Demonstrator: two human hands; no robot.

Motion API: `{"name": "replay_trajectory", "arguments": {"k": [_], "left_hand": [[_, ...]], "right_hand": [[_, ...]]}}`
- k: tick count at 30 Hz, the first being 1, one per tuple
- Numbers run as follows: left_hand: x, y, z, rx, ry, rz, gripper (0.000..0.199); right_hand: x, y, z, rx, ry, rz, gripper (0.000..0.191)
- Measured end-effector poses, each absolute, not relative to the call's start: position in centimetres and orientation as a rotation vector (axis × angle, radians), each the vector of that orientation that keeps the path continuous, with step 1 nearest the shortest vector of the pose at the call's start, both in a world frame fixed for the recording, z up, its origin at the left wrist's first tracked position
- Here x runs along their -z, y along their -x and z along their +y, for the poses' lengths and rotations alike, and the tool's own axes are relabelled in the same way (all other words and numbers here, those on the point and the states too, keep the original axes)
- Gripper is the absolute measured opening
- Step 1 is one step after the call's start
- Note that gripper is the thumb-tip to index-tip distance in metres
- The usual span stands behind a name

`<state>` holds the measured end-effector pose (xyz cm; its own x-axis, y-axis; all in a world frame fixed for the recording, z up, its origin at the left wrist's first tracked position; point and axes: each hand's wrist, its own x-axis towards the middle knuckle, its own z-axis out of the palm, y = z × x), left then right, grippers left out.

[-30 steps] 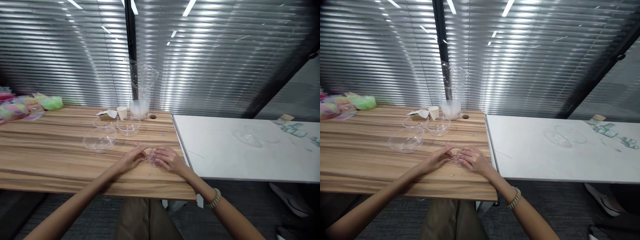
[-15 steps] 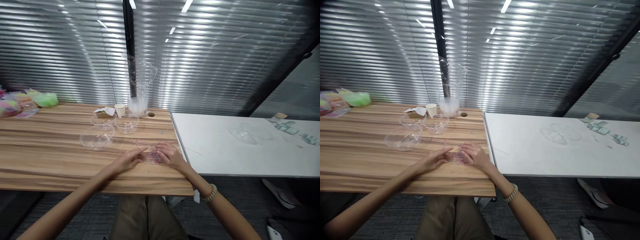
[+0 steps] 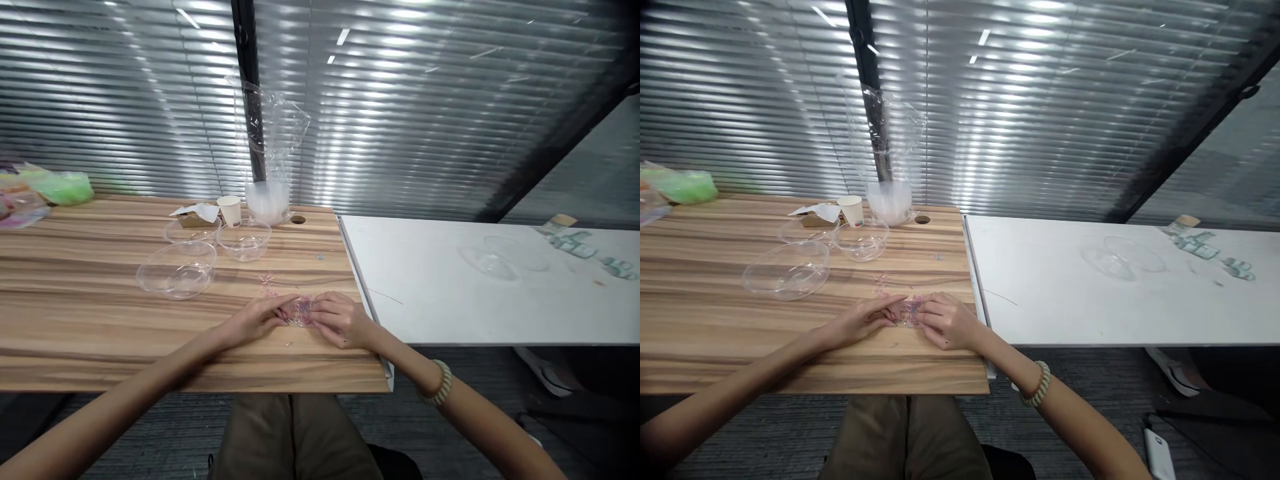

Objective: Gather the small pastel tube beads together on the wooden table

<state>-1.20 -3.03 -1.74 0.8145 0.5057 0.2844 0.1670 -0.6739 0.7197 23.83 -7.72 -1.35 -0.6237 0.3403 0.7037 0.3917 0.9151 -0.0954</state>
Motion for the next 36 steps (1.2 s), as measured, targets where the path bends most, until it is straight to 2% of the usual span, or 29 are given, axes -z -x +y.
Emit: {"name": "replay_trajectory", "arguments": {"k": [10, 16, 22, 27, 32, 36], "left_hand": [[1.6, -0.5, -3.8, -0.606, -2.196, 0.366, 0.054], [0.8, -2.0, -5.0, -0.559, -2.203, 0.344, 0.054], [1.1, -4.8, -5.9, -0.557, -2.261, 0.291, 0.053], [0.7, -3.6, -6.2, -0.641, -2.407, 0.432, 0.06], [-1.3, 0.4, -7.3, -0.395, -2.742, 0.51, 0.071], [-2.3, 1.9, -8.4, -0.152, -2.817, 0.437, 0.066]], "right_hand": [[1.0, -25.2, -8.5, 0.116, 0.594, -2.243, 0.024], [1.2, -24.9, -11.8, -0.075, 0.931, -2.16, 0.028], [1.8, -24.3, -17.0, -0.324, 1.33, -1.964, 0.051], [2.0, -22.8, -19.1, -0.256, 1.516, -2.09, 0.068], [2.0, -21.9, -19.2, -0.074, 1.46, -2.261, 0.063], [1.5, -22.2, -19.0, -0.056, 1.38, -2.392, 0.055]]}}
